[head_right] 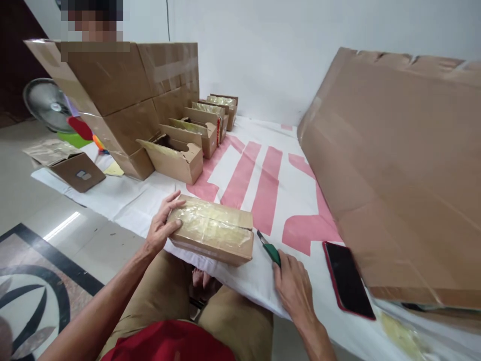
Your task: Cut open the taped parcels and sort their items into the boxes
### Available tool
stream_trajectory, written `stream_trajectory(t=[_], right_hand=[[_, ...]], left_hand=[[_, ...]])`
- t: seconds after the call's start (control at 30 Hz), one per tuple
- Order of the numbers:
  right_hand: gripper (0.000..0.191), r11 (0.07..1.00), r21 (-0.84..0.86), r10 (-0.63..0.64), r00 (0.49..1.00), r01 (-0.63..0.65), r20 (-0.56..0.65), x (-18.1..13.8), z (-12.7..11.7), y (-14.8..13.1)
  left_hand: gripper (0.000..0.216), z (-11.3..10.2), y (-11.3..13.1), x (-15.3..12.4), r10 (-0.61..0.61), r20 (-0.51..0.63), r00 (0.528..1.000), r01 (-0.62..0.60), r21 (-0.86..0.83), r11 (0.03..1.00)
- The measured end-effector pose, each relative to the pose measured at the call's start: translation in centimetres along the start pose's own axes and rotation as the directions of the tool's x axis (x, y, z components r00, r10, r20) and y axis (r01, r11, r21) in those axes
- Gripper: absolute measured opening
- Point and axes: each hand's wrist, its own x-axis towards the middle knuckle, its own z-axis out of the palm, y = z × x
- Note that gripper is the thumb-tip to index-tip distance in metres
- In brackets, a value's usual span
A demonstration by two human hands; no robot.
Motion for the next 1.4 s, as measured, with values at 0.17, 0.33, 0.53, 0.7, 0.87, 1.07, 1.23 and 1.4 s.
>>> stream_trajectory(t=[0.17, 0.33, 0.53, 0.7, 0.87, 1.07, 1.23, 1.4], right_hand=[[0.041, 0.925, 0.295, 0.259, 0.965, -0.237, -0.036, 1.0, -5.4, 0.8], [0.045, 0.946, 0.324, 0.021, 0.998, -0.003, -0.051, 5.1, -13.0, -5.8], [0.037, 0.856, 0.219, -0.501, 0.856, 0.469, 0.127, 10.6, -12.2, -16.3], [0.03, 0.785, -0.017, -0.604, 0.771, 0.619, 0.204, 11.9, -10.0, -19.2], [0.025, 0.786, -0.138, -0.549, 0.784, 0.602, 0.29, 11.8, -10.5, -20.6], [0.023, 0.835, -0.214, -0.333, 0.776, 0.507, 0.536, 12.2, -11.9, -23.4], [0.021, 0.79, -0.28, -0.29, 0.735, 0.545, 0.613, 13.1, -12.5, -24.2], [0.023, 0.775, -0.279, -0.237, 0.67, 0.567, 0.704, 14.1, -13.9, -23.3]], left_hand=[[0.043, 0.4, -1.2, -0.3, -0.061, 0.018, 0.998, 0.062, -0.052, 0.997], [0.049, 0.8, -1.2, -0.5, -0.126, 0.029, 0.992, 0.128, -0.095, 0.987], [0.051, 1.2, -0.9, -0.6, -0.163, 0.011, 0.987, 0.163, -0.123, 0.979], [0.056, 1.2, -1.1, -0.5, -0.163, 0.024, 0.986, 0.165, -0.143, 0.976], [0.06, 0.9, -1.1, -0.5, -0.147, 0.061, 0.987, 0.154, -0.133, 0.979], [0.063, 1.0, -1.3, -0.7, -0.145, 0.052, 0.988, 0.151, -0.128, 0.98], [0.064, 1.1, -1.2, -0.6, -0.154, 0.033, 0.988, 0.157, -0.12, 0.98], [0.064, 1.1, -1.2, -0.6, -0.176, 0.025, 0.984, 0.178, -0.123, 0.976]])
